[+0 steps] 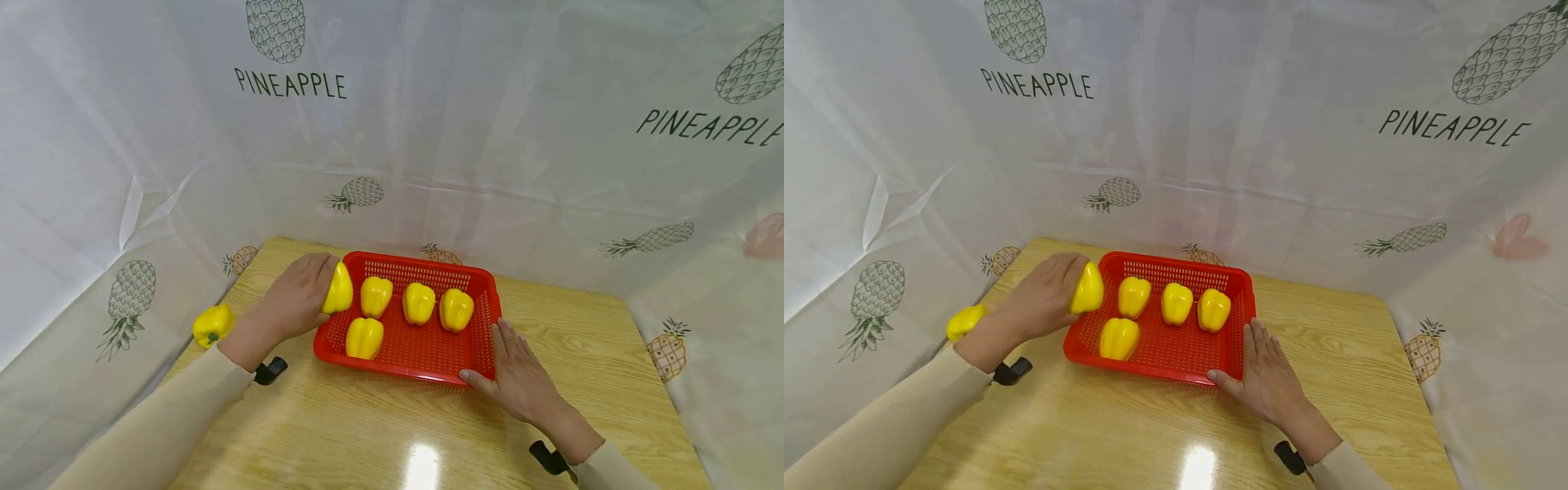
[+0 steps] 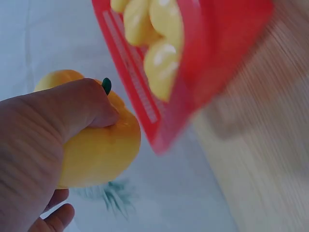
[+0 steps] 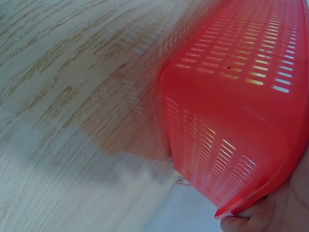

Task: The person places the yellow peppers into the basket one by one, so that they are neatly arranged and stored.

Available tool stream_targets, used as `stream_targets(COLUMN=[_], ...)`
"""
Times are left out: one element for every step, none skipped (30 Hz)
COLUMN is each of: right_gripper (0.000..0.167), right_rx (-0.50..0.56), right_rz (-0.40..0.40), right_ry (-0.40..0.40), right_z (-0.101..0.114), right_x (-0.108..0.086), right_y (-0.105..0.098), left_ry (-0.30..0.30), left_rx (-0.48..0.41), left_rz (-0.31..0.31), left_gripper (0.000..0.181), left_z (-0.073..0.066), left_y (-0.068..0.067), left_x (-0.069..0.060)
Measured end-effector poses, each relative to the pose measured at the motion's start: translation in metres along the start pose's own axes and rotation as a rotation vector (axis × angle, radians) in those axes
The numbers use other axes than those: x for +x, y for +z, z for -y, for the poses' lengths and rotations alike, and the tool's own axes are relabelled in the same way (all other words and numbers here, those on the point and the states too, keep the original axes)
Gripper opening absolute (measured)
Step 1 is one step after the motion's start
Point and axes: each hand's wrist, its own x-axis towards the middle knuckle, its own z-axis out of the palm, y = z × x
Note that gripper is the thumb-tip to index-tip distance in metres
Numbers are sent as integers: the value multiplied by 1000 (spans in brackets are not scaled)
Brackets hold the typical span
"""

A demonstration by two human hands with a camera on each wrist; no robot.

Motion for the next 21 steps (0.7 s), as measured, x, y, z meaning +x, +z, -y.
stream_targets(right_gripper=[115, 115, 115, 116, 116, 116, 116, 116, 116, 116, 116, 116, 116, 116, 116, 116, 116, 116, 116, 116, 116], right_rx=[3, 7, 12, 15, 16, 16, 15, 14, 12, 9, 8, 7, 6, 5, 3, 1, -1, -2, -3, -3, -3], right_rz=[2, 5, 8, 11, 13, 14, 15, 15, 13, 11, 10, 9, 7, 4, 2, 1, 0, -1, -2, -1, -1], right_ry=[2, 6, 9, 11, 12, 12, 12, 12, 10, 9, 7, 6, 5, 4, 3, 3, 3, 3, 4, 6, 7], right_z=[0, 0, 0, 0, 0, -1, -1, -1, -1, -1, -1, -1, -1, -1, -1, -1, -1, -1, -1, -2, -2], right_x=[0, 0, 0, -1, -1, -1, -1, 0, 0, 0, 0, 0, 0, 0, 0, 0, 0, 0, 0, 0, -1], right_y=[0, 0, -1, -1, -1, -1, -1, 0, 0, 0, 0, 1, 1, 1, 1, 1, 1, 2, 2, 2, 2], left_ry=[15, 33, 48, 62, 75, 84, 93, 100, 104, 107, 111, 116, 123, 130, 135, 142, 149, 155, 156, 157, 158], left_rx=[-2, 5, 9, 10, 15, 16, 15, 14, 7, 1, -4, -13, -14, -20, -23, -34, -38, -44, -46, -54, -52], left_rz=[-1, 1, 5, 9, 18, 29, 45, 62, 81, 102, 123, 136, 151, 158, 169, 172, 173, 179, 192, 204, 220], left_gripper=[103, 103, 105, 106, 108, 109, 110, 111, 111, 111, 110, 109, 107, 106, 106, 105, 104, 104, 105, 105, 106], left_z=[-5, -11, -16, -21, -27, -32, -37, -42, -46, -51, -55, -60, -63, -67, -71, -74, -77, -79, -82, -85, -88], left_y=[1, 1, 2, 3, 3, 4, 5, 6, 7, 9, 10, 12, 14, 15, 17, 19, 22, 24, 26, 28, 31], left_x=[5, 9, 13, 18, 22, 26, 30, 34, 38, 42, 45, 48, 51, 54, 56, 58, 59, 61, 62, 63, 64])
